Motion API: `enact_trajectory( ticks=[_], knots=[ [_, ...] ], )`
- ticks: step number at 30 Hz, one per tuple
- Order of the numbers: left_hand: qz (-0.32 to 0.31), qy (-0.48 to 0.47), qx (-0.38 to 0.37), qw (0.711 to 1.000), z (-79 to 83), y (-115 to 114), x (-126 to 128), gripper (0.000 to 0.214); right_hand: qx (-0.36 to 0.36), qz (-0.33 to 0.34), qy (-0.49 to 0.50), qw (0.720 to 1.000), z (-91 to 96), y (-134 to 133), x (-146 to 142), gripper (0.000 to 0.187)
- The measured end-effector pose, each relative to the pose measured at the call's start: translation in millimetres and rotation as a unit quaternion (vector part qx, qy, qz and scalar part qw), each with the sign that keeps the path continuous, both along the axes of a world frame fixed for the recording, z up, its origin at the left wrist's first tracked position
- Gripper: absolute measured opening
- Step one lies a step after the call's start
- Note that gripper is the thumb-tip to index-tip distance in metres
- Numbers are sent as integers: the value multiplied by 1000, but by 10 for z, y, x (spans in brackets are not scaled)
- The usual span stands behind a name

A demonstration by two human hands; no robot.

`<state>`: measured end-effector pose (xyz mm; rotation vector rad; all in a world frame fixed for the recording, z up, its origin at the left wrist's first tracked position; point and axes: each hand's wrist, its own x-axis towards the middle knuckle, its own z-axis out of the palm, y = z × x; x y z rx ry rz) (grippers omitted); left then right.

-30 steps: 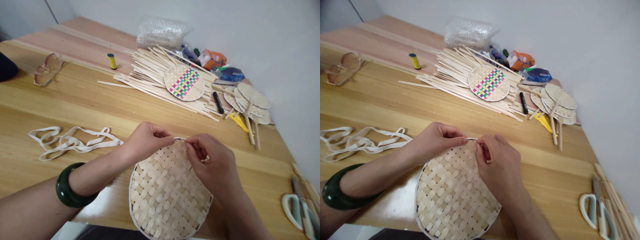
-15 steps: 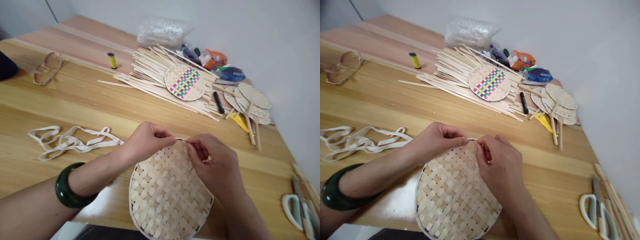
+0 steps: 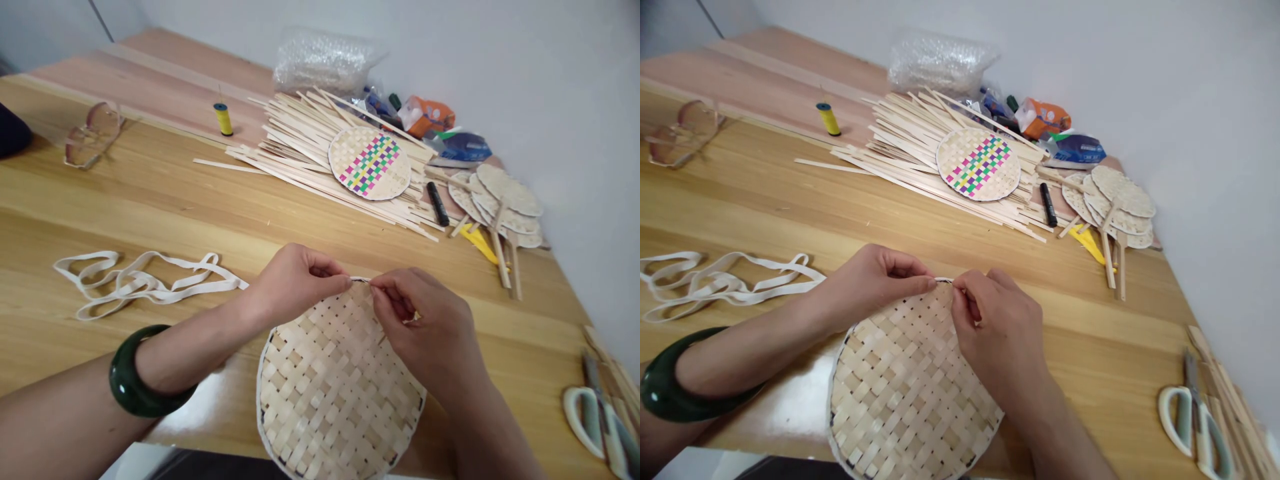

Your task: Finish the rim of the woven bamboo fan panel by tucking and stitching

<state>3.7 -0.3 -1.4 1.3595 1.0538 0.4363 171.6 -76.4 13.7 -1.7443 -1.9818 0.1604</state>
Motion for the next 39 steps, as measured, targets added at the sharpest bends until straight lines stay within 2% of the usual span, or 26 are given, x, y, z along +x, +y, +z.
enact_trajectory(
  ticks=[12, 21, 28, 33, 36, 39],
  knots=[
    [-18, 8, 49, 999, -50, -30, 0, 17, -4, 41, -33, 999, 42, -14, 13, 15],
    [-40, 25, 100, 994, -36, -125, 12, 16, -66, 56, -37, 996, 57, -32, 20, 18],
    [-38, 55, 118, 991, -34, -125, 20, 18, -40, 42, -95, 994, -12, -36, -60, 16],
    [-28, 46, 102, 993, -12, -55, -8, 19, -24, 4, -65, 998, 28, -48, -34, 7],
    [-20, 42, 97, 994, 0, -48, -27, 19, 0, 14, -57, 998, 61, -74, -22, 9],
    [-20, 35, 99, 994, 9, -61, -33, 19, 36, 29, -97, 994, 66, -83, -37, 14]
  ],
)
